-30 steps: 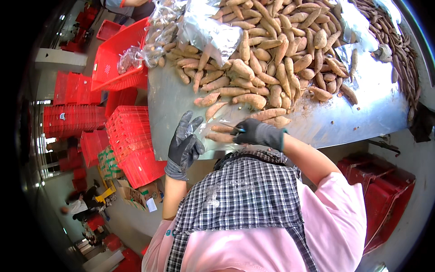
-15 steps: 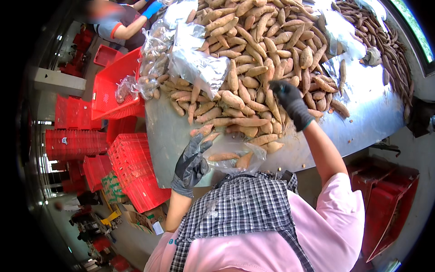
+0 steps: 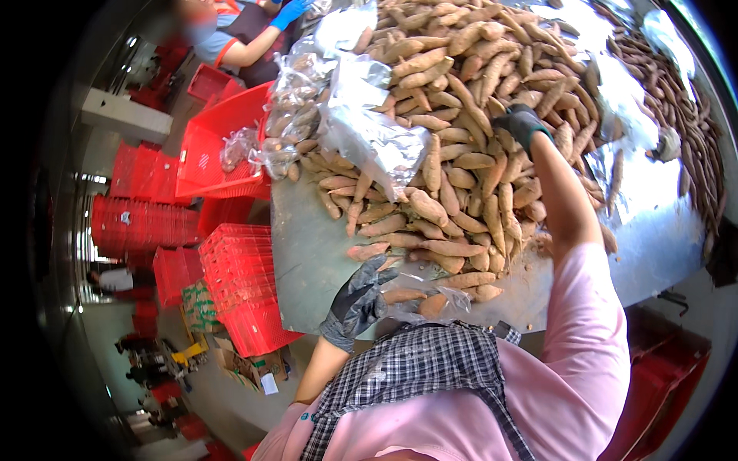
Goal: The person stands at a metal table and repeatedly picks up sweet potatoes from a large pile. They place the potatoes into clear plastic bags, arranging them by hand. The person works continuously, filling multiple bags and placing them into red crates nearby.
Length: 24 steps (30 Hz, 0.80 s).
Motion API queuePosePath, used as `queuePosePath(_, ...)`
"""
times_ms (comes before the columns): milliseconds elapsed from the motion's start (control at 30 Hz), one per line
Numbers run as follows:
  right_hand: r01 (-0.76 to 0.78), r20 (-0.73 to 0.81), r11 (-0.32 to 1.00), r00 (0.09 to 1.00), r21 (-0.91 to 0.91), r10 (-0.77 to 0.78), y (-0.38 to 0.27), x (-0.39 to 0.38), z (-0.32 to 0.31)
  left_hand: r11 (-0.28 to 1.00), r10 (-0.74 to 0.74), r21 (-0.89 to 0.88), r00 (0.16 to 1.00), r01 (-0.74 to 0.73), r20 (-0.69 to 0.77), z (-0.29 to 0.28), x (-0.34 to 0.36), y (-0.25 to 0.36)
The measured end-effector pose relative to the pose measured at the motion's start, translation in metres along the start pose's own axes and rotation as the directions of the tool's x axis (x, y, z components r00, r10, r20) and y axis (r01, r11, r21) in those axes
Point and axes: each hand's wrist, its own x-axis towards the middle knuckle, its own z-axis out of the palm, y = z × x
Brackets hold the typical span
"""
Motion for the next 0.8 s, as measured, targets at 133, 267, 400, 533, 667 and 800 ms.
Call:
queuePosePath(133,0.25,-0.275,0.847,0.953,0.469,-0.129,-0.016,-0.051,-0.001,0.999,0.011,0.044,0.995,-0.015,0.097,0.003,0.006,0.009)
queuePosePath(267,0.229,-0.243,0.695,0.967,0.681,-0.08,-0.004,-0.073,-0.016,1.0,-0.017,0.028,0.987,0.012,0.16,0.013,0.023,0.02)
queuePosePath(400,-0.011,0.259,0.556,0.892,0.831,-0.37,-0.017,-0.151,0.012,1.0,0.014,-0.004,0.987,-0.014,0.163,0.013,0.058,0.004)
queuePosePath(533,-0.455,0.548,0.314,0.752,0.833,-0.365,-0.03,-0.215,0.058,0.866,0.23,0.31,0.863,-0.392,0.45,0.03,0.092,-0.02)
queuePosePath(667,-0.374,0.537,0.532,0.822,0.76,-0.19,-0.044,-0.253,0.077,0.995,-0.101,0.031,0.962,0.096,0.253,0.04,0.092,-0.031)
queuePosePath(800,0.751,-0.265,0.626,0.66,0.208,-0.703,-0.025,-0.252,0.084,0.94,0.023,0.334,0.993,-0.061,0.115,0.051,0.066,-0.02)
